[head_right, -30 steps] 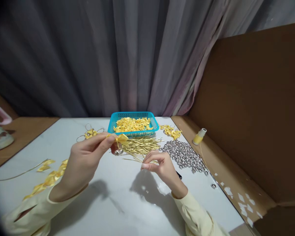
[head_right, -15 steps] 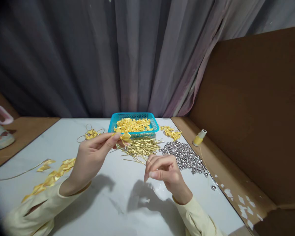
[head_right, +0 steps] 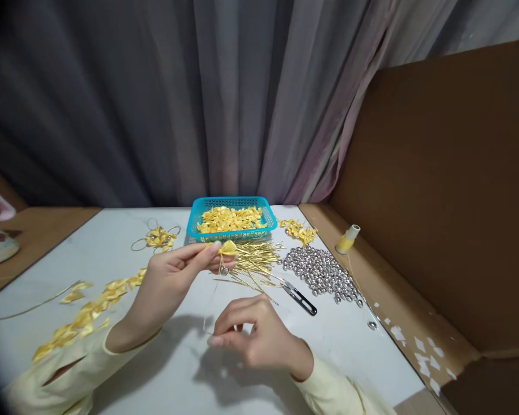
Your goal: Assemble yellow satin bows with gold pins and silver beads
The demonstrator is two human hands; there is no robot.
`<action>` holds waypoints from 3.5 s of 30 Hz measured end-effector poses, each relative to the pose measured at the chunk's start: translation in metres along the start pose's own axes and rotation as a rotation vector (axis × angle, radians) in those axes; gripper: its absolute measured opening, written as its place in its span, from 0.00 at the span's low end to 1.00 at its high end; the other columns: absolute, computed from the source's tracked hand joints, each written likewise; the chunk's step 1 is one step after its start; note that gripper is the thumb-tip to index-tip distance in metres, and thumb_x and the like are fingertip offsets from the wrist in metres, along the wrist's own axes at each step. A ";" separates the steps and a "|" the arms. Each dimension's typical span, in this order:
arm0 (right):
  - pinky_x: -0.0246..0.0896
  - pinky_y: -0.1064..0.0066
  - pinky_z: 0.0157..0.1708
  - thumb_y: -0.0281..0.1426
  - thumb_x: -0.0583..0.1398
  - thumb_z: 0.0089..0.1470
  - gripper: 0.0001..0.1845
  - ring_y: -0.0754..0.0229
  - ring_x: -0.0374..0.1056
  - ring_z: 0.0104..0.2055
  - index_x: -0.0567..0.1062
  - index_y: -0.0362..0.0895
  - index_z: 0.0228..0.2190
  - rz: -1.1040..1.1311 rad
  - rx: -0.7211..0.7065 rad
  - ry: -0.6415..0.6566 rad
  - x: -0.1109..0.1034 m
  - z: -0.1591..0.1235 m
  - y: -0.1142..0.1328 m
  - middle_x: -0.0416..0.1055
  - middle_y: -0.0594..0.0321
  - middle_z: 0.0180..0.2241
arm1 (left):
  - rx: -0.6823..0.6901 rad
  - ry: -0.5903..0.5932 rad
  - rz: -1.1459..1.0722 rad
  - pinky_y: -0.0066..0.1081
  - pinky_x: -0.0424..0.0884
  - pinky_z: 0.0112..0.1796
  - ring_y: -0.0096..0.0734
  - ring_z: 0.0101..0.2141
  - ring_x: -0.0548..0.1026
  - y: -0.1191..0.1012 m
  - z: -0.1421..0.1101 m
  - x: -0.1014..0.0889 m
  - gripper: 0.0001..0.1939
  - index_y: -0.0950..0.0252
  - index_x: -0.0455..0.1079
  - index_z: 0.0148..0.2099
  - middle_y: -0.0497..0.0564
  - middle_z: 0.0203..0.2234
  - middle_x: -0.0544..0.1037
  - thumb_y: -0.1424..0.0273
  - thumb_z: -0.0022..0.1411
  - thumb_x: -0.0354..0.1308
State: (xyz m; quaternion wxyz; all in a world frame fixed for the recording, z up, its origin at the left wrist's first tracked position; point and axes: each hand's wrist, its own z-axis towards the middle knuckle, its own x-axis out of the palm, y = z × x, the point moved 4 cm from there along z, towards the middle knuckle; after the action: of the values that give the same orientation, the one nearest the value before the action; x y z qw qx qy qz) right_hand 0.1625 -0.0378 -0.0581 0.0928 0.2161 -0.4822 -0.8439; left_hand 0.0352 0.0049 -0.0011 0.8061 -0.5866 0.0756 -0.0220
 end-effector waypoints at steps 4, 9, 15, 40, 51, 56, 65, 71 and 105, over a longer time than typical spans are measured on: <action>0.59 0.71 0.25 0.37 0.62 0.51 0.14 0.62 0.65 0.23 0.76 0.41 0.20 -0.096 0.073 -0.094 -0.006 0.003 -0.015 0.73 0.58 0.21 | -0.028 0.035 -0.064 0.24 0.77 0.33 0.32 0.30 0.79 -0.003 -0.002 0.000 0.08 0.66 0.76 0.33 0.51 0.27 0.82 0.67 0.58 0.60; 0.59 0.70 0.27 0.41 0.62 0.50 0.18 0.61 0.65 0.22 0.75 0.42 0.17 -0.108 0.151 -0.152 -0.019 0.004 -0.027 0.72 0.60 0.19 | 0.001 0.047 -0.098 0.24 0.76 0.30 0.30 0.26 0.78 -0.007 -0.005 -0.002 0.10 0.65 0.75 0.32 0.51 0.25 0.81 0.65 0.60 0.58; 0.57 0.70 0.25 0.42 0.63 0.47 0.18 0.61 0.64 0.22 0.75 0.42 0.16 -0.082 0.167 -0.179 -0.030 0.005 -0.033 0.71 0.60 0.18 | 0.103 0.000 0.056 0.25 0.73 0.32 0.28 0.29 0.75 -0.011 -0.007 -0.006 0.09 0.63 0.74 0.30 0.48 0.23 0.78 0.66 0.60 0.57; 0.57 0.70 0.22 0.39 0.64 0.46 0.16 0.62 0.62 0.21 0.76 0.42 0.16 -0.062 0.169 -0.232 -0.047 0.004 -0.032 0.70 0.60 0.18 | 0.362 -0.044 0.332 0.28 0.65 0.28 0.27 0.25 0.68 -0.016 -0.004 -0.006 0.14 0.63 0.66 0.23 0.46 0.20 0.69 0.69 0.62 0.54; 0.58 0.69 0.26 0.37 0.64 0.48 0.14 0.60 0.65 0.23 0.76 0.42 0.17 -0.044 0.125 -0.221 -0.046 0.004 -0.028 0.71 0.60 0.19 | 0.195 0.006 0.187 0.25 0.69 0.27 0.25 0.22 0.69 -0.015 -0.002 -0.004 0.15 0.63 0.68 0.22 0.45 0.18 0.71 0.67 0.60 0.55; 0.63 0.63 0.40 0.35 0.64 0.48 0.08 0.56 0.69 0.37 0.78 0.45 0.21 0.079 0.066 -0.158 -0.044 0.004 -0.023 0.75 0.57 0.35 | 0.107 0.052 0.161 0.26 0.68 0.29 0.26 0.24 0.70 -0.010 -0.001 -0.003 0.14 0.64 0.69 0.23 0.46 0.20 0.72 0.66 0.61 0.55; 0.65 0.58 0.45 0.30 0.64 0.49 0.04 0.54 0.69 0.44 0.80 0.51 0.27 0.471 0.048 -0.243 -0.025 -0.004 -0.012 0.68 0.62 0.49 | 0.016 0.061 0.117 0.23 0.68 0.31 0.25 0.27 0.72 -0.003 -0.003 0.001 0.12 0.63 0.73 0.26 0.45 0.22 0.77 0.64 0.60 0.57; 0.62 0.59 0.48 0.31 0.63 0.51 0.04 0.55 0.67 0.46 0.80 0.50 0.27 0.529 0.061 -0.327 -0.020 -0.001 -0.009 0.70 0.61 0.44 | 0.104 0.058 0.179 0.25 0.65 0.35 0.26 0.31 0.71 -0.003 -0.003 0.002 0.10 0.62 0.72 0.27 0.44 0.27 0.75 0.66 0.59 0.58; 0.62 0.74 0.31 0.32 0.69 0.41 0.05 0.64 0.65 0.33 0.78 0.47 0.22 0.942 0.258 -0.377 -0.026 0.003 -0.019 0.72 0.66 0.33 | 0.119 0.092 0.223 0.28 0.62 0.33 0.28 0.29 0.67 -0.004 -0.002 0.007 0.12 0.63 0.67 0.25 0.46 0.25 0.69 0.66 0.60 0.56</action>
State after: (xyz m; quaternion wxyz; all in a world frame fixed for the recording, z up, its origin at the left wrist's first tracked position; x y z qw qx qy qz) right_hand 0.1858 -0.0164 -0.0658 0.3463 -0.1701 -0.6357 -0.6686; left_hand 0.0419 0.0010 0.0015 0.8327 -0.5240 0.1756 0.0364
